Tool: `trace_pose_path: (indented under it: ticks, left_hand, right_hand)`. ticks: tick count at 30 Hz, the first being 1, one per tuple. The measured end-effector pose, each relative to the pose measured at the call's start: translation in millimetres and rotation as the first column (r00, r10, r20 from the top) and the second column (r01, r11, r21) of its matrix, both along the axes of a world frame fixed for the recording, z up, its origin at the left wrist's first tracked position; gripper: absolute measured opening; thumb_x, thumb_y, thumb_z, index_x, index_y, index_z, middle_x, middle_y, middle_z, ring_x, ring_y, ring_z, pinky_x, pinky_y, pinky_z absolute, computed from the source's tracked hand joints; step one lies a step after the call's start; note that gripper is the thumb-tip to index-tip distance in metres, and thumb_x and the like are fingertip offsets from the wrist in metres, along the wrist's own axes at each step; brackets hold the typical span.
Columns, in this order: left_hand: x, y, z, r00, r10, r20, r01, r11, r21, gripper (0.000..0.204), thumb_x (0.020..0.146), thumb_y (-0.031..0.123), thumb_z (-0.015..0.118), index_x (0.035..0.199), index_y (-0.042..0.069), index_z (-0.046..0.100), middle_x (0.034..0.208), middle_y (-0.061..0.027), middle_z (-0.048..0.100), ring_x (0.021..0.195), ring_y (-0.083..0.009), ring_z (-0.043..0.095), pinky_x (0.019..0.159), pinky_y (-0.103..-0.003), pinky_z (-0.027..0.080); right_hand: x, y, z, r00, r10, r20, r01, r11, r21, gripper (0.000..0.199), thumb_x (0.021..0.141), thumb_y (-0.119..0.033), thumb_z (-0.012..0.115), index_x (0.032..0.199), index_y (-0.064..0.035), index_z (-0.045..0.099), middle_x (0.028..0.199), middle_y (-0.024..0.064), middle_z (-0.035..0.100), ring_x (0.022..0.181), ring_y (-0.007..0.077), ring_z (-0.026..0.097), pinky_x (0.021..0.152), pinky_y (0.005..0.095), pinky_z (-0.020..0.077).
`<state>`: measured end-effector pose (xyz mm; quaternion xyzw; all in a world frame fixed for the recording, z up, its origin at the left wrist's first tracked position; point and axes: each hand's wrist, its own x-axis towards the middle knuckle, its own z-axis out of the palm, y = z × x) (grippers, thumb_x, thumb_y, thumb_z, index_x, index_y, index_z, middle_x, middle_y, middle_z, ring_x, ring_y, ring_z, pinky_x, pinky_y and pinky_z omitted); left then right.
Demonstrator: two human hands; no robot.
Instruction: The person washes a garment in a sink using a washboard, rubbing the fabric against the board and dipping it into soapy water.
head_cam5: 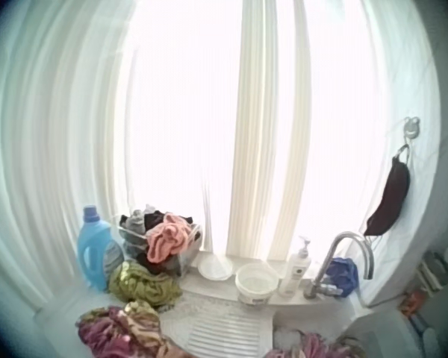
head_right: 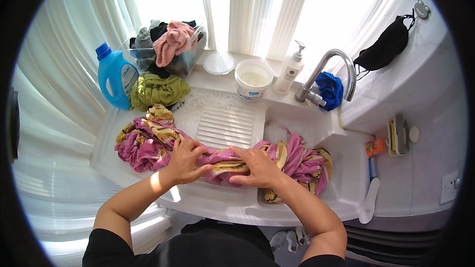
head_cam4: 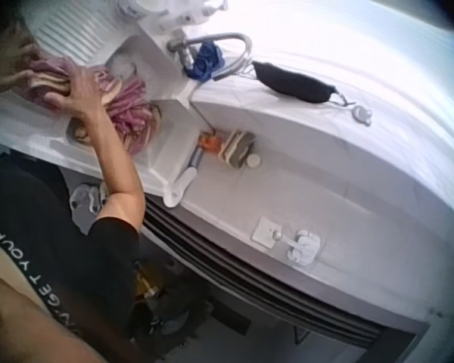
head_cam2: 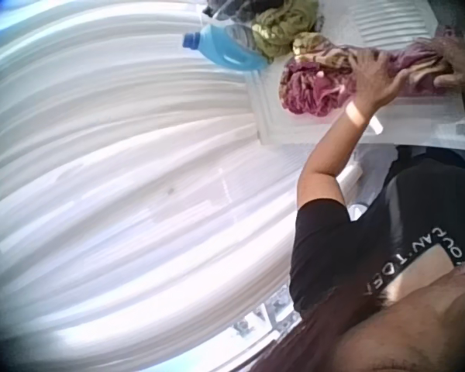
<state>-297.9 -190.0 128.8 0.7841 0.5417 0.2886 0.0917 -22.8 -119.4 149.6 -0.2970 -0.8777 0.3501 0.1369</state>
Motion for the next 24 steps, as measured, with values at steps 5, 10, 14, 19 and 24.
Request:
trace_pose_path:
  ticks: [5,10,14,19,24]
  left_hand:
    - [22,-33,-29,0.983,0.029,-0.183,0.007,0.981,0.192,0.049,0.07,0.061,0.071,0.085,0.015,0.062,0.087,-0.0074,0.052,0.091,-0.0266,0.052,0.09,-0.051,0.033]
    - [39,103,-31,0.818,0.506,-0.274,-0.431,0.854,0.29,0.035,0.085,0.049,0.064,0.082,0.014,0.062,0.084,-0.0047,0.06,0.087,-0.0244,0.057,0.08,-0.044,0.038]
    - [15,117,-13,0.908,0.373,-0.192,-0.286,0.885,0.368,0.034,0.085,0.045,0.066,0.081,0.013,0.06,0.085,-0.0058,0.061,0.087,-0.0253,0.057,0.084,-0.046,0.035]
    - [9,-18,17,0.956,-0.211,-0.201,0.275,0.884,0.378,0.046,0.077,0.057,0.068,0.067,0.013,0.058,0.115,-0.0081,0.06,0.12,-0.0301,0.053,0.111,-0.062,0.01]
    - [31,3,-31,0.991,-0.128,-0.045,0.129,0.991,0.031,0.035,0.083,0.04,0.07,0.068,0.009,0.061,0.107,-0.0141,0.061,0.102,-0.0309,0.059,0.089,-0.044,0.045]
  right_hand:
    - [-15,-55,-40,0.991,-0.026,-0.134,0.104,0.785,0.611,0.076,0.065,-0.043,0.08,0.133,-0.0206,0.057,0.099,0.0067,0.054,0.093,0.0252,0.054,0.091,0.0385,0.039]
    - [-75,51,-42,0.85,-0.517,-0.098,0.486,0.699,0.525,0.051,0.074,-0.028,0.077,0.12,-0.0185,0.058,0.095,0.01,0.057,0.097,0.0294,0.057,0.083,0.0431,0.0441]
    - [-70,57,-28,0.86,-0.428,-0.277,0.51,0.726,0.462,0.054,0.07,-0.022,0.079,0.12,-0.016,0.057,0.094,0.0115,0.057,0.093,0.0321,0.058,0.081,0.0437,0.0466]
    - [-9,-44,-21,0.941,0.099,-0.323,0.107,0.819,0.564,0.072,0.065,-0.034,0.082,0.13,-0.0119,0.059,0.085,0.0058,0.051,0.075,0.0241,0.056,0.065,0.037,0.0464]
    - [-44,-29,-47,0.971,-0.056,-0.232,0.205,0.692,0.692,0.06,0.073,-0.036,0.076,0.125,-0.0091,0.061,0.082,0.0081,0.052,0.068,0.0242,0.056,0.06,0.0365,0.0476]
